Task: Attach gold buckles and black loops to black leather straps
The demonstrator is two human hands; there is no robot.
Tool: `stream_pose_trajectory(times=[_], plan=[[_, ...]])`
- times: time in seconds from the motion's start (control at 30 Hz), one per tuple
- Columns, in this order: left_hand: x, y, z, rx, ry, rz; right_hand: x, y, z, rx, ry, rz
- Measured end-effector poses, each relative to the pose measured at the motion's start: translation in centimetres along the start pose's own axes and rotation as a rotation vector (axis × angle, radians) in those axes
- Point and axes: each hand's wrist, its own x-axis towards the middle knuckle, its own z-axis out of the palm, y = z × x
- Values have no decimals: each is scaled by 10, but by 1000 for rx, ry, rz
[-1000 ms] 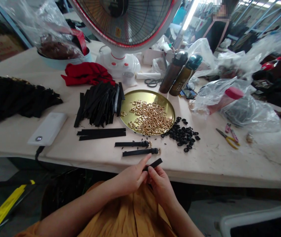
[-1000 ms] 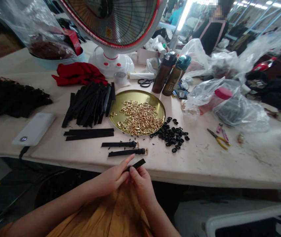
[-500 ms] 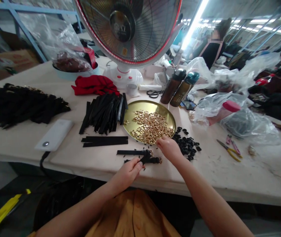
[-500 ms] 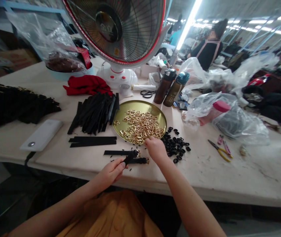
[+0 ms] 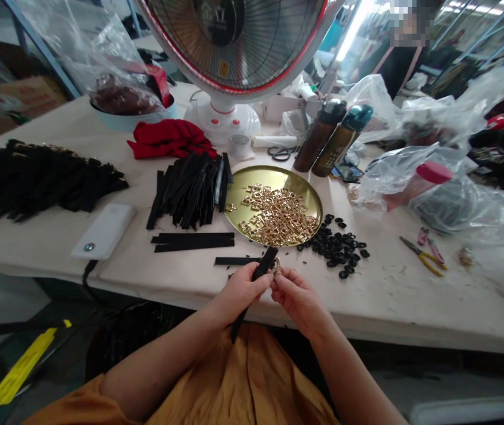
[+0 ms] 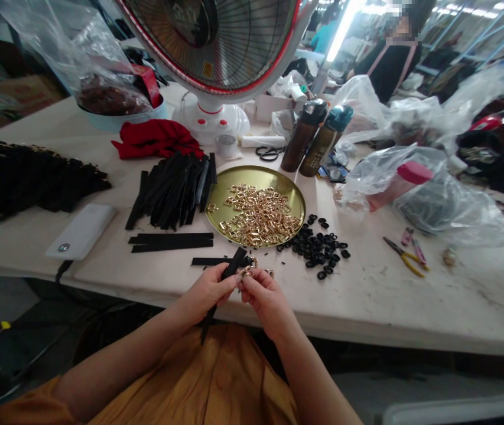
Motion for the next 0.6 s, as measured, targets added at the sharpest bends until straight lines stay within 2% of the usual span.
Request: stream_pose_trajectory(times=[0.13, 0.23, 0.4, 0.6], plan=[[-2, -8, 1, -55, -19, -34, -5, 13, -1, 70, -19, -7], [-1, -8, 1, -2, -5, -44, -9, 14, -4, 70, -33, -39], [-2, -3, 8, -24, -65, -73, -15, 13, -1, 116, -67, -76], [-7, -7, 17, -37, 23, -35, -15, 19, 6, -33, 88, -221]])
